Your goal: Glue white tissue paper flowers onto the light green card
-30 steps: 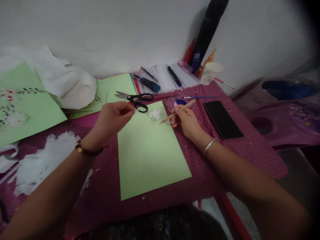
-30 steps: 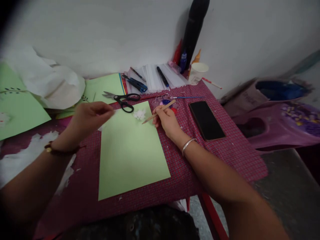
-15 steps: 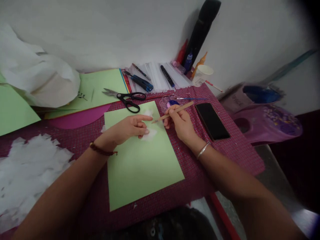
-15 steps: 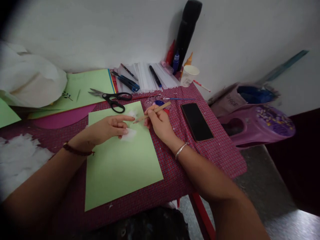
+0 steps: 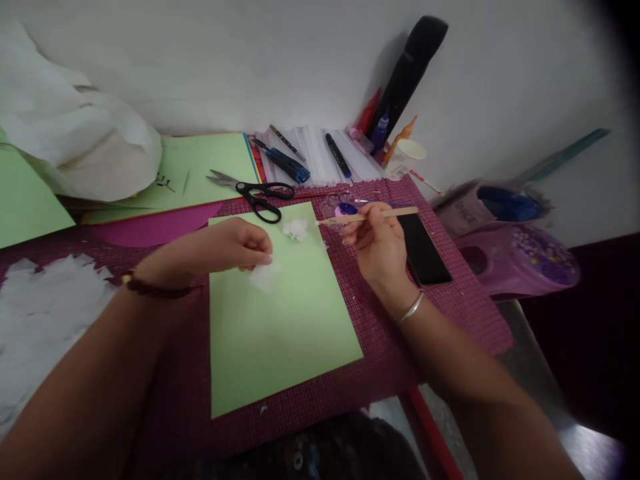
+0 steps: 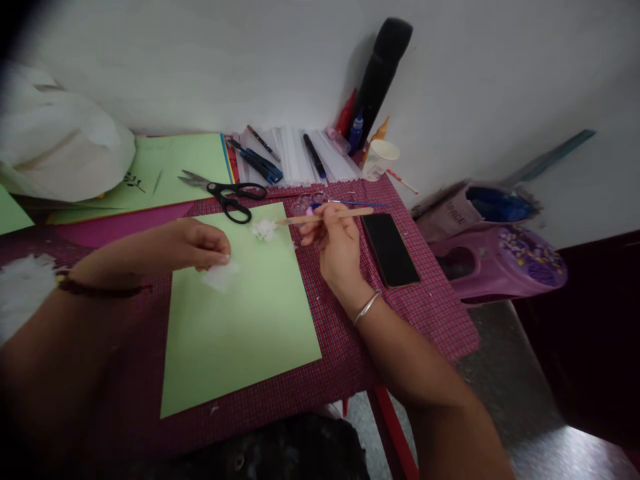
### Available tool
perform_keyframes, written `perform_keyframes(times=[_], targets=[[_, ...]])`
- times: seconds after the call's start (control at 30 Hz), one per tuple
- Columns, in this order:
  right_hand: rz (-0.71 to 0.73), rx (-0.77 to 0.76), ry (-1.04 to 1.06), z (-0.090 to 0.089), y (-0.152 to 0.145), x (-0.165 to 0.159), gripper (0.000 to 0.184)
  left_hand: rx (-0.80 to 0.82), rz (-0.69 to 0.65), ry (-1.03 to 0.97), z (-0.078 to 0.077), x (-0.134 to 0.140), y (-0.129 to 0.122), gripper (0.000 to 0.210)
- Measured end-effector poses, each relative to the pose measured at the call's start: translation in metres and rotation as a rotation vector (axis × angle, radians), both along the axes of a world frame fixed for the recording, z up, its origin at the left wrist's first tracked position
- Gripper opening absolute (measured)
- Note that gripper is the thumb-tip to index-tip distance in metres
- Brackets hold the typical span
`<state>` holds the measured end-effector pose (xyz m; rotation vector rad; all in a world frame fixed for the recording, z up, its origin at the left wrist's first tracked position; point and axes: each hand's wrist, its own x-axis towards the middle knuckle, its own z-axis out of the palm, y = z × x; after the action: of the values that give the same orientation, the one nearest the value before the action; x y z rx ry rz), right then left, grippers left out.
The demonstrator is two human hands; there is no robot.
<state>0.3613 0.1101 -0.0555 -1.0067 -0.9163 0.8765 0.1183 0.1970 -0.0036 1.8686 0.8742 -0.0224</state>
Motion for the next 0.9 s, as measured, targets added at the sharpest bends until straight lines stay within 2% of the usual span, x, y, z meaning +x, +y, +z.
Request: perform_keyframes(times=[0.07,0.13,0.2,0.27,0.43,0.57,0.73,0.9], targets=[[-0.014,0.011,-0.044,-0.006,0.006,0.006,0.025,0.065,0.104,-0.009,0.002,-0.014,0.009,0.018],[0.066,0.0,-0.107,-0.012,0.009,0.006,0.025,0.135,0.239,-0.085,0.0,-0.022,0.015,0.02],[0.148,-0.033,-0.164,-0.018,0.01,0.003,0.026,0.19,0.308,-0.159,-0.004,-0.022,0.017,0.021],[0.188,-0.069,-0.207,-0.021,0.009,-0.001,0.028,0.173,0.289,-0.19,-0.007,-0.016,0.016,0.021],[0.198,-0.096,-0.242,-0.026,0.011,-0.004,0.03,-0.01,0.145,-0.19,-0.011,0.0,0.009,0.017],[0.159,-0.097,-0.213,-0.027,0.013,-0.002,0.026,-0.004,0.08,-0.183,-0.012,0.006,0.007,0.015],[0.154,-0.11,-0.208,-0.027,0.014,-0.002,0.027,0.026,0.21,-0.242,-0.019,0.013,0.005,0.009],[0.159,-0.111,-0.214,-0.027,0.015,-0.001,0.028,-0.117,0.399,-0.289,-0.037,0.02,0.004,0.011]])
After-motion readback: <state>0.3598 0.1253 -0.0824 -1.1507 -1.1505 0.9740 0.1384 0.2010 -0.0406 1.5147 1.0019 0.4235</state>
